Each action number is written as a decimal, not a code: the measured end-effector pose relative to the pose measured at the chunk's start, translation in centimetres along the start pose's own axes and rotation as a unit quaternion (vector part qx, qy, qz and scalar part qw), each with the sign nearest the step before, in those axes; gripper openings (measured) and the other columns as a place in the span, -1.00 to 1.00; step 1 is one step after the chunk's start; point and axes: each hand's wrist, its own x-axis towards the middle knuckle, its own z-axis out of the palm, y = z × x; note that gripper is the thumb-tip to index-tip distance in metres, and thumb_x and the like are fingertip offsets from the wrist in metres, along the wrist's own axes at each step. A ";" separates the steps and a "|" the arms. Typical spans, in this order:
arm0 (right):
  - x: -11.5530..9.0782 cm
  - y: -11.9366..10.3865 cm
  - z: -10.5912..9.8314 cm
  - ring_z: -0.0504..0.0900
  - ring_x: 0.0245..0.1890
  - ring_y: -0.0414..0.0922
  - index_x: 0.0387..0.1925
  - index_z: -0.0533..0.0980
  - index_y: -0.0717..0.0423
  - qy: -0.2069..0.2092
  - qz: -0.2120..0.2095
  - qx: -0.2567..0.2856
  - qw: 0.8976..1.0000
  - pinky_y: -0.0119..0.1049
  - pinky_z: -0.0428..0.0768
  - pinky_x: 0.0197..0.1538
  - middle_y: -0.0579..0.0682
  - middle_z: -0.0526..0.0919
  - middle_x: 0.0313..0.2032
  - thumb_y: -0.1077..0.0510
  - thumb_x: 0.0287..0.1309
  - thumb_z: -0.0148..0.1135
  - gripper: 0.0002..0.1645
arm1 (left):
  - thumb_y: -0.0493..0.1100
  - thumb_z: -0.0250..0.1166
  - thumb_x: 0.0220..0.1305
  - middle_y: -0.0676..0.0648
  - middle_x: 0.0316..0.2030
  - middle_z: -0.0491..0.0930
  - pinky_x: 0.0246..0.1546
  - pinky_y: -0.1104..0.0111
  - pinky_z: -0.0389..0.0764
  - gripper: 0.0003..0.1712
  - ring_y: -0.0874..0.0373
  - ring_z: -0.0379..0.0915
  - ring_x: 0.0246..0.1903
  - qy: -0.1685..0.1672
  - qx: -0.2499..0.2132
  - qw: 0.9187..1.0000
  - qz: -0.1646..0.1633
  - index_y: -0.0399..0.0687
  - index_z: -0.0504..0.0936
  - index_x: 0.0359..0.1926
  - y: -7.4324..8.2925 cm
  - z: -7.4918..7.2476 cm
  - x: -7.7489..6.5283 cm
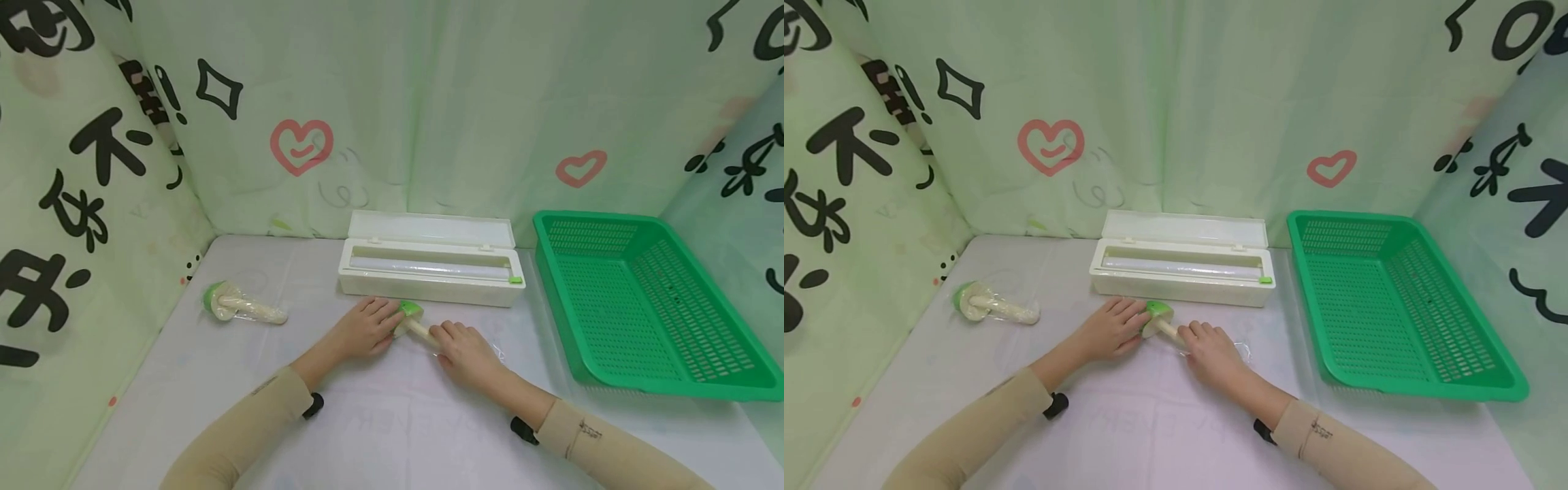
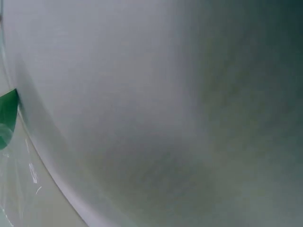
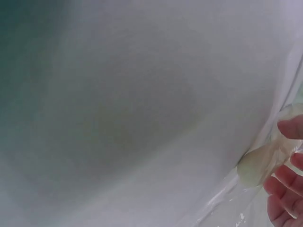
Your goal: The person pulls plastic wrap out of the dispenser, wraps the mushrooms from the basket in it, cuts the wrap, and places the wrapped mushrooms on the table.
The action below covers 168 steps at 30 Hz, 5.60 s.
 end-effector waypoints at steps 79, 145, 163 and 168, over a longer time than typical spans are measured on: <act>0.1 3.5 -5.5 0.52 -0.37 0.02 -0.13 0.53 0.10 0.159 -0.011 -0.016 0.987 -0.03 0.40 -0.22 0.04 0.53 -0.39 0.23 -0.09 0.29 -0.62 | 0.28 0.35 -0.17 -0.10 -0.07 0.44 -0.03 0.28 0.36 -0.11 0.08 0.37 -0.13 0.124 0.121 0.985 -0.027 -0.19 0.29 0.06 -1.0 -1.5 3.1; 8.8 8.4 -16.9 0.33 -0.52 0.02 0.01 0.35 0.01 0.201 -0.088 -0.161 0.962 -0.10 0.33 -0.37 0.08 0.39 -0.40 0.33 0.09 0.16 -0.57 | 0.29 0.32 -0.11 -0.11 -0.28 0.56 -0.23 0.30 0.46 -0.19 0.05 0.47 -0.31 0.153 0.159 0.975 0.001 -0.29 0.44 -0.05 -10.2 -9.3 11.4; 9.3 8.0 -19.1 0.35 -0.48 0.02 -0.01 0.34 -0.03 0.214 -0.081 -0.172 0.958 -0.07 0.35 -0.34 0.07 0.36 -0.41 0.23 0.13 0.16 -0.62 | 0.30 0.34 -0.14 -0.10 -0.30 0.55 -0.27 0.32 0.45 -0.17 0.04 0.46 -0.35 0.167 0.170 0.971 0.007 -0.29 0.43 -0.05 -10.9 -11.2 12.3; 9.3 7.9 -19.8 0.35 -0.46 0.03 0.00 0.34 -0.03 0.215 -0.080 -0.171 0.958 -0.06 0.34 -0.34 0.08 0.37 -0.40 0.23 0.15 0.14 -0.63 | 0.28 0.34 -0.12 -0.12 -0.29 0.54 -0.26 0.30 0.45 -0.18 0.02 0.45 -0.35 0.168 0.156 0.973 0.010 -0.30 0.42 -0.05 -10.9 -11.9 12.6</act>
